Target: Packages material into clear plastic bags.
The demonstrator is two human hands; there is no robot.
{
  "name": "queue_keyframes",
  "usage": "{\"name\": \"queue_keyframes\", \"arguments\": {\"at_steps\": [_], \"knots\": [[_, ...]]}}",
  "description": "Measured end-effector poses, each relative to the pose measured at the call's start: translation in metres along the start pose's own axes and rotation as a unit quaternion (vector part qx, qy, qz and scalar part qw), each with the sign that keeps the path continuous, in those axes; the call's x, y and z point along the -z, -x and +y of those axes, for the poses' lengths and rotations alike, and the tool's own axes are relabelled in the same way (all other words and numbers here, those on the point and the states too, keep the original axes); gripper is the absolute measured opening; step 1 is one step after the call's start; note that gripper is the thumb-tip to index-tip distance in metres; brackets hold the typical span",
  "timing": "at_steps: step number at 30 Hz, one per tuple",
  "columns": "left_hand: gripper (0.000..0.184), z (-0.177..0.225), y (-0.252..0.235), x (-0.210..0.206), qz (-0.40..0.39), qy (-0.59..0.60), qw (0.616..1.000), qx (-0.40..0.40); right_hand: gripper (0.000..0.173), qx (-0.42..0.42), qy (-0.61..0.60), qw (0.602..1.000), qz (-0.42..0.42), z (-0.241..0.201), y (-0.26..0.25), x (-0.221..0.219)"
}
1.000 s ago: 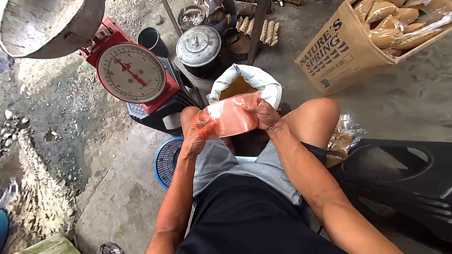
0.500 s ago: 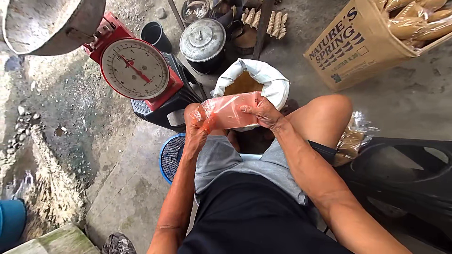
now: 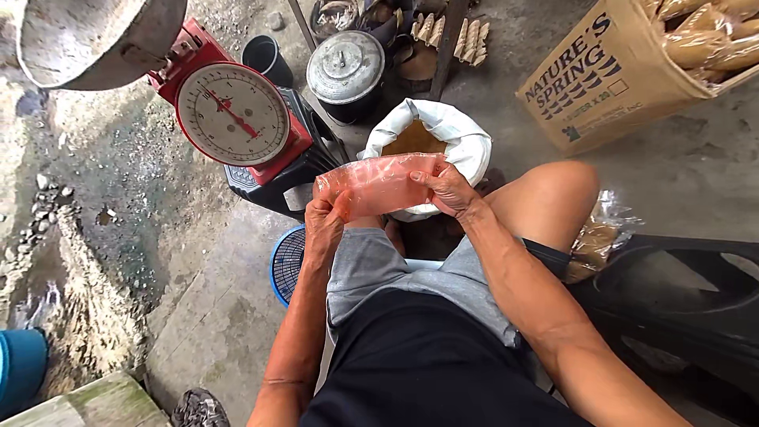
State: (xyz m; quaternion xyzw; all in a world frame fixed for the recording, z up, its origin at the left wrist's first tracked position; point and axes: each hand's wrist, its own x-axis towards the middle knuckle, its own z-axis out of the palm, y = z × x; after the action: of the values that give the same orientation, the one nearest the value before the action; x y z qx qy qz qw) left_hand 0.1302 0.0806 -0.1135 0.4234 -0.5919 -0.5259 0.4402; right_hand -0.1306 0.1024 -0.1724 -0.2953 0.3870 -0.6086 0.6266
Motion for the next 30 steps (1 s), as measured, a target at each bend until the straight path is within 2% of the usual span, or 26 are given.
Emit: {"name": "queue_keyframes", "arguments": {"at_steps": [3, 9, 12, 16, 20, 25, 27, 30], "knots": [[0.015, 0.005, -0.001, 0.005, -0.014, -0.054, 0.998, -0.030, 0.025, -0.002, -0.010, 1.000, 0.007, 0.001, 0.000, 0.000], [0.005, 0.012, 0.001, 0.002, -0.008, -0.006, 0.998, -0.056, 0.026, -0.001, -0.015, 1.000, 0.009, 0.005, -0.002, 0.001], [0.006, 0.023, 0.003, 0.001, -0.005, -0.036, 0.997, -0.074, 0.026, -0.014, -0.022, 1.000, 0.008, 0.007, -0.002, 0.000], [0.011, 0.046, 0.004, 0.012, -0.001, -0.078, 0.991, -0.111, 0.030, -0.045, -0.002, 0.997, -0.060, 0.010, -0.001, -0.001], [0.012, 0.083, 0.012, 0.039, 0.006, -0.112, 0.980, -0.166, 0.034, -0.061, 0.065, 0.991, -0.101, 0.009, -0.002, 0.000], [0.017, 0.110, 0.037, 0.105, 0.036, -0.154, 0.962, -0.224, 0.030, -0.044, 0.094, 0.993, -0.061, 0.000, -0.002, 0.006], [0.014, 0.104, 0.050, 0.130, 0.062, -0.176, 0.965, -0.183, 0.028, -0.039, 0.101, 0.993, -0.035, -0.005, -0.001, 0.007], [0.007, 0.073, 0.066, 0.158, 0.073, -0.233, 0.969, -0.047, 0.026, -0.035, 0.107, 0.994, -0.016, -0.008, -0.002, 0.010]]}}
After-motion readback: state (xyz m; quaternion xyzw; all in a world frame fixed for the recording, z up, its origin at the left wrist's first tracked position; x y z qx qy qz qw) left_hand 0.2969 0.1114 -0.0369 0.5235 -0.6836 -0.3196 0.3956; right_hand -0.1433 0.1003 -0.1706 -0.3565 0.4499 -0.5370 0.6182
